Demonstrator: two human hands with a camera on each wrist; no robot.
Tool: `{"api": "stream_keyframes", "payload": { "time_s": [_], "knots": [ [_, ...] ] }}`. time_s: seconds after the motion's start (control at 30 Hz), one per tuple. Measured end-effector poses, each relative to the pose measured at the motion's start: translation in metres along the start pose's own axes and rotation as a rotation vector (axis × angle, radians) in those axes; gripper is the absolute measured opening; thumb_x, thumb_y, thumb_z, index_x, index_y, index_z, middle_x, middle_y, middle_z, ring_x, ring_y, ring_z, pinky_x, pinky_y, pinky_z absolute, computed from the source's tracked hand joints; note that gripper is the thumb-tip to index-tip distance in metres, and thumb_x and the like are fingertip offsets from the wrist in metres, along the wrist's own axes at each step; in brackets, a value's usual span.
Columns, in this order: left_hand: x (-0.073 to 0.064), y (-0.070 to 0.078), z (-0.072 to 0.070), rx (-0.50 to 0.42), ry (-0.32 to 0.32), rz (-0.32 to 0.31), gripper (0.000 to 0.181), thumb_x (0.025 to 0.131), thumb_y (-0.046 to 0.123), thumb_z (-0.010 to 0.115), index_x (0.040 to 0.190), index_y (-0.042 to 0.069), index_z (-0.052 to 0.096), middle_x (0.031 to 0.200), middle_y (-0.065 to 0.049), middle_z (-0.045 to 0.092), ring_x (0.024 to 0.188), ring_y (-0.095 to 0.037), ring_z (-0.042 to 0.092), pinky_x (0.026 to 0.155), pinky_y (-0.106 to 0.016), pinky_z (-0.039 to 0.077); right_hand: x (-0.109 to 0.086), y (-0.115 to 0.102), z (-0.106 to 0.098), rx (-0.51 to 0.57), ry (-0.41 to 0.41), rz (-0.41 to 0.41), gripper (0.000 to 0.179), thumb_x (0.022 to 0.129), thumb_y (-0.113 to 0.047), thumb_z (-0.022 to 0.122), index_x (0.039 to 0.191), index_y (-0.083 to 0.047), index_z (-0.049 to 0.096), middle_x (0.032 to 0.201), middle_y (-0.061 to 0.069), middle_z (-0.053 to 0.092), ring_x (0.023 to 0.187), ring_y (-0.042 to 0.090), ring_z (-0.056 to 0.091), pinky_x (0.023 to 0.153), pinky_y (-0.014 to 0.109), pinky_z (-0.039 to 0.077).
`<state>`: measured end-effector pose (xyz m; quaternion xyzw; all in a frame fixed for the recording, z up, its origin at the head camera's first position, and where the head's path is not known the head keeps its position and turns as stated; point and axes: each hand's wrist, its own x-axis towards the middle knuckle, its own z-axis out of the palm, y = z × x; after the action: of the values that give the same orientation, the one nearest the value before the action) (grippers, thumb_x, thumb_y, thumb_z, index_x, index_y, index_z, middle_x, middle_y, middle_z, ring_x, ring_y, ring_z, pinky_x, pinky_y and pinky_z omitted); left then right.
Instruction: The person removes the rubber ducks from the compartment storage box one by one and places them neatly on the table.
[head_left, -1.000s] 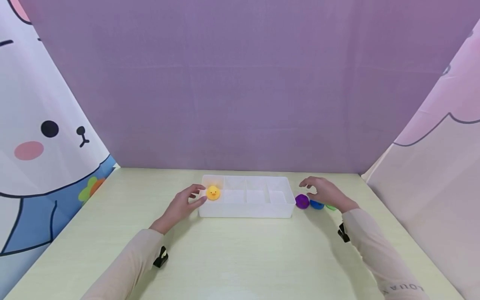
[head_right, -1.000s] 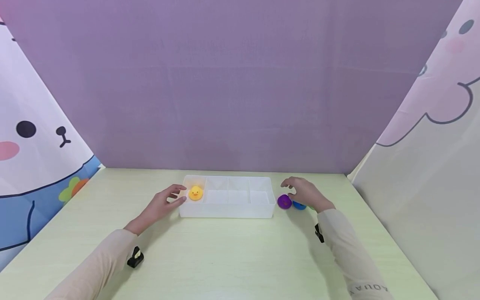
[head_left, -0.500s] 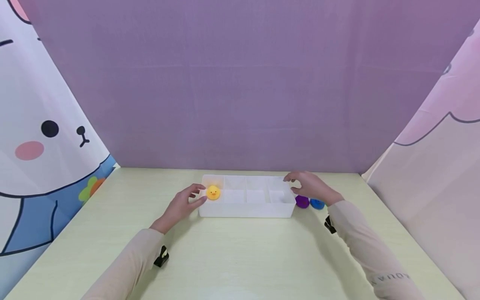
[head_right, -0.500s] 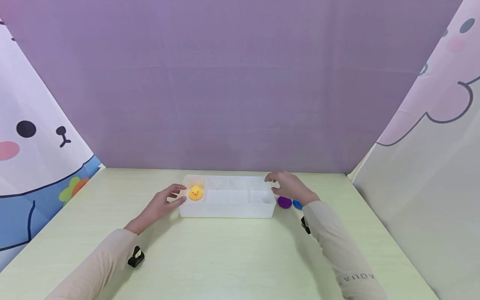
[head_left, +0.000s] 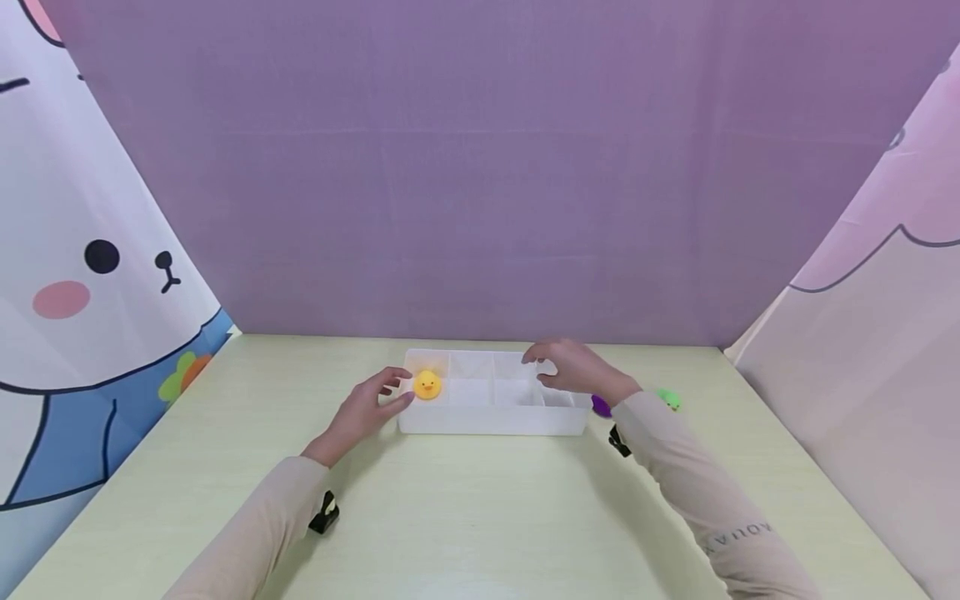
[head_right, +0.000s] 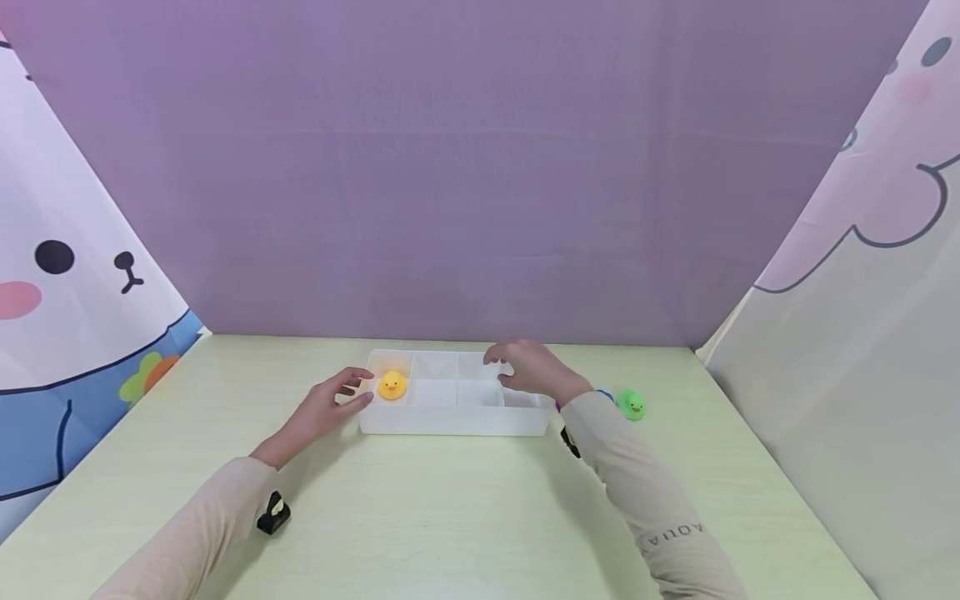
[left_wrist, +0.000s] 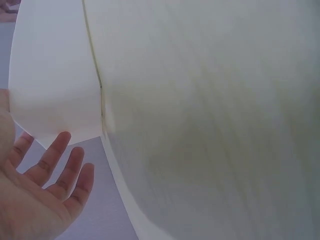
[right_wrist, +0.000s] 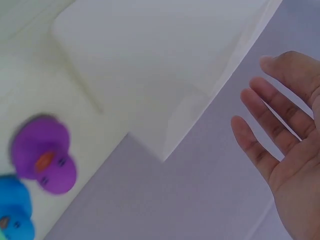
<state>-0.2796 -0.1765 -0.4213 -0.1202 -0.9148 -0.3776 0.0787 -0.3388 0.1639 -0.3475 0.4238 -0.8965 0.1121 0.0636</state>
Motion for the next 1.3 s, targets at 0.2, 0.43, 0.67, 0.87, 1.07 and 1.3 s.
{"api": "stream_keyframes", "payload": {
  "time_s": [0.2,0.43,0.67,0.87,1.07,1.3],
  "knots": [
    [-0.001,0.002,0.000,-0.002,0.002,0.004,0.040,0.088,0.030,0.060,0.122,0.012,0.052,0.118,-0.018,0.059,0.103,-0.035,0.057,0.084,-0.048,0.048,0.018,-0.013,0.008,0.014,-0.047,-0.011,0.029,0.081,-0.008,0.065,0.110,-0.011,0.063,0.110,0.000,0.064,0.102,0.017,0.059,0.087,0.033,0.049],
    [-0.002,0.004,-0.001,-0.003,-0.001,0.001,0.039,0.088,0.028,0.059,0.123,0.011,0.052,0.119,-0.019,0.058,0.104,-0.036,0.056,0.084,-0.049,0.047,0.040,-0.029,0.014,0.015,-0.083,-0.051,0.029,0.081,-0.008,0.066,0.110,-0.011,0.064,0.111,0.002,0.064,0.101,0.019,0.060,0.085,0.033,0.050],
    [-0.002,0.004,0.000,-0.004,-0.004,-0.002,0.039,0.089,0.029,0.059,0.123,0.011,0.052,0.119,-0.019,0.058,0.104,-0.036,0.056,0.085,-0.049,0.047,0.059,-0.042,0.022,0.051,-0.119,-0.047,0.030,0.082,-0.009,0.065,0.112,-0.013,0.063,0.113,0.002,0.063,0.100,0.021,0.061,0.084,0.032,0.050],
    [-0.001,0.005,0.000,0.004,-0.007,-0.014,0.039,0.088,0.029,0.060,0.123,0.012,0.052,0.119,-0.018,0.058,0.105,-0.035,0.056,0.085,-0.049,0.047,0.072,-0.053,0.027,0.036,-0.123,-0.067,0.031,0.081,-0.009,0.067,0.112,-0.011,0.063,0.112,0.002,0.064,0.099,0.018,0.060,0.083,0.030,0.050],
    [0.000,0.005,0.000,0.005,-0.011,-0.027,0.040,0.088,0.030,0.060,0.123,0.013,0.051,0.120,-0.018,0.058,0.105,-0.035,0.056,0.086,-0.049,0.047,0.086,-0.062,0.030,0.038,-0.140,-0.066,0.031,0.081,-0.010,0.067,0.112,-0.009,0.064,0.112,0.005,0.065,0.100,0.021,0.060,0.085,0.030,0.050],
    [0.001,0.003,0.001,0.009,-0.011,-0.037,0.040,0.088,0.031,0.060,0.123,0.013,0.051,0.120,-0.016,0.058,0.106,-0.035,0.056,0.086,-0.049,0.047,0.101,-0.070,0.035,0.048,-0.145,-0.050,0.032,0.081,-0.010,0.068,0.113,-0.011,0.063,0.114,0.002,0.064,0.102,0.020,0.060,0.087,0.031,0.050]
  ]
}}
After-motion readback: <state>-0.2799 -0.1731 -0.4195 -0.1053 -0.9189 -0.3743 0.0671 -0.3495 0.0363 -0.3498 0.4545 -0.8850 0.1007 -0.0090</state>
